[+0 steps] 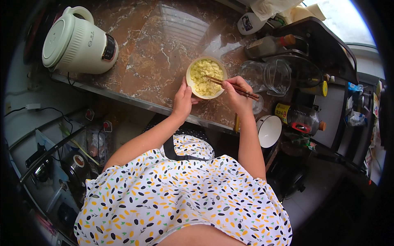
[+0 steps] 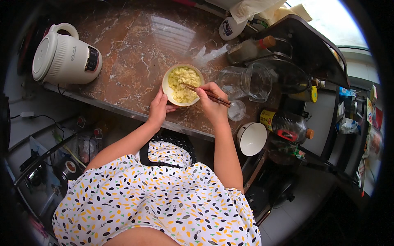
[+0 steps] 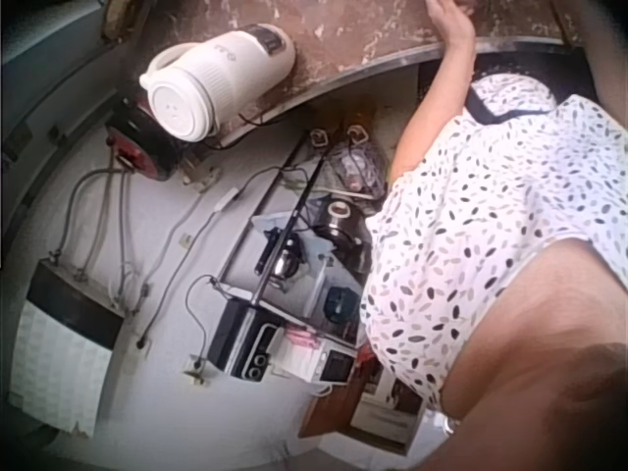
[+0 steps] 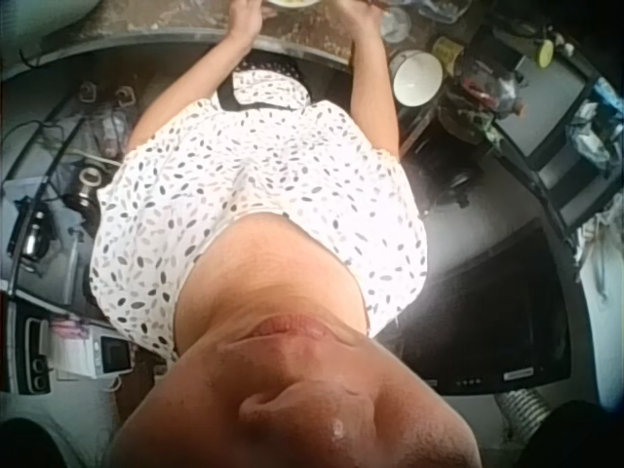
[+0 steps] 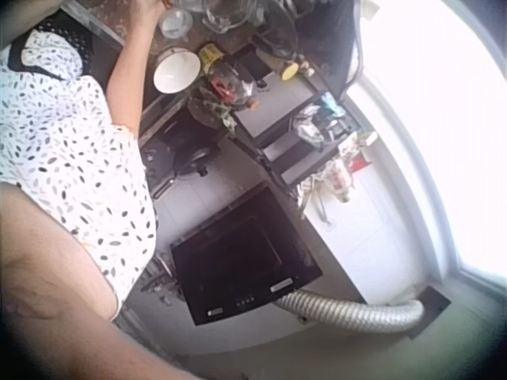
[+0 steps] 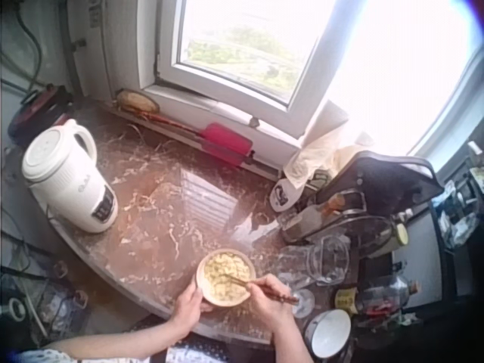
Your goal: The person holds a bowl of beaten eggs with their left hand and uses chopsticks in their right hand to continuously stir the mixture on a kitchen countertop. The action remains consistent throughout the video, focusing on blending the eggs within the bowl.
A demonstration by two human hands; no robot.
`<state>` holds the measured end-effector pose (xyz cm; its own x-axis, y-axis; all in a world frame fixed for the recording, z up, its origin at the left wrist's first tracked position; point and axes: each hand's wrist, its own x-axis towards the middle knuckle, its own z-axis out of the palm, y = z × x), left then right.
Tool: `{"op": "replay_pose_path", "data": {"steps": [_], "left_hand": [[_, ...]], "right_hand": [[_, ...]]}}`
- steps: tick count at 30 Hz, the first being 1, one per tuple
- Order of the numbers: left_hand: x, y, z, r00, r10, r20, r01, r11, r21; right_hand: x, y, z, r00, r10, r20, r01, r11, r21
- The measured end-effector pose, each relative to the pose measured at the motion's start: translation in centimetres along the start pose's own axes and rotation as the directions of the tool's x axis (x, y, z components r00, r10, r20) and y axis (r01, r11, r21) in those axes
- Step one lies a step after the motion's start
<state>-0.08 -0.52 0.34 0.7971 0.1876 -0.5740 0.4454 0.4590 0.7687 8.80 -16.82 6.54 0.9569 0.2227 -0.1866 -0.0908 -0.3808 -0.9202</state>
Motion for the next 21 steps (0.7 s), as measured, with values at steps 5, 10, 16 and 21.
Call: {"op": "replay_pose_path", "data": {"steps": [5, 10, 16, 21], "left_hand": [[0.6, -0.8, -0.5, 0.998, 0.059, 0.003, -0.059, 0.998, -0.003], [1.8, -1.8, -0.9, 0.968, 0.248, -0.026, -0.243, 0.961, 0.133], [4.0, -2.2, -3.0, 0.941, 0.339, -0.014, -0.318, 0.895, 0.312], [3.3, -0.5, -2.7, 0.974, 0.228, 0.005, -0.224, 0.948, 0.225]], "right_hand": [[-0.4, -1.9, -3.0, 0.982, 0.071, 0.176, -0.083, 0.994, 0.065], [0.1, -0.5, -0.9, 0.982, 0.099, 0.16, -0.109, 0.992, 0.06], [0.2, -0.9, -1.6, 0.997, 0.035, 0.071, -0.043, 0.993, 0.112], [-0.9, -1.0, 1.9, 0.998, -0.007, 0.07, -0.002, 0.992, 0.123]]}}
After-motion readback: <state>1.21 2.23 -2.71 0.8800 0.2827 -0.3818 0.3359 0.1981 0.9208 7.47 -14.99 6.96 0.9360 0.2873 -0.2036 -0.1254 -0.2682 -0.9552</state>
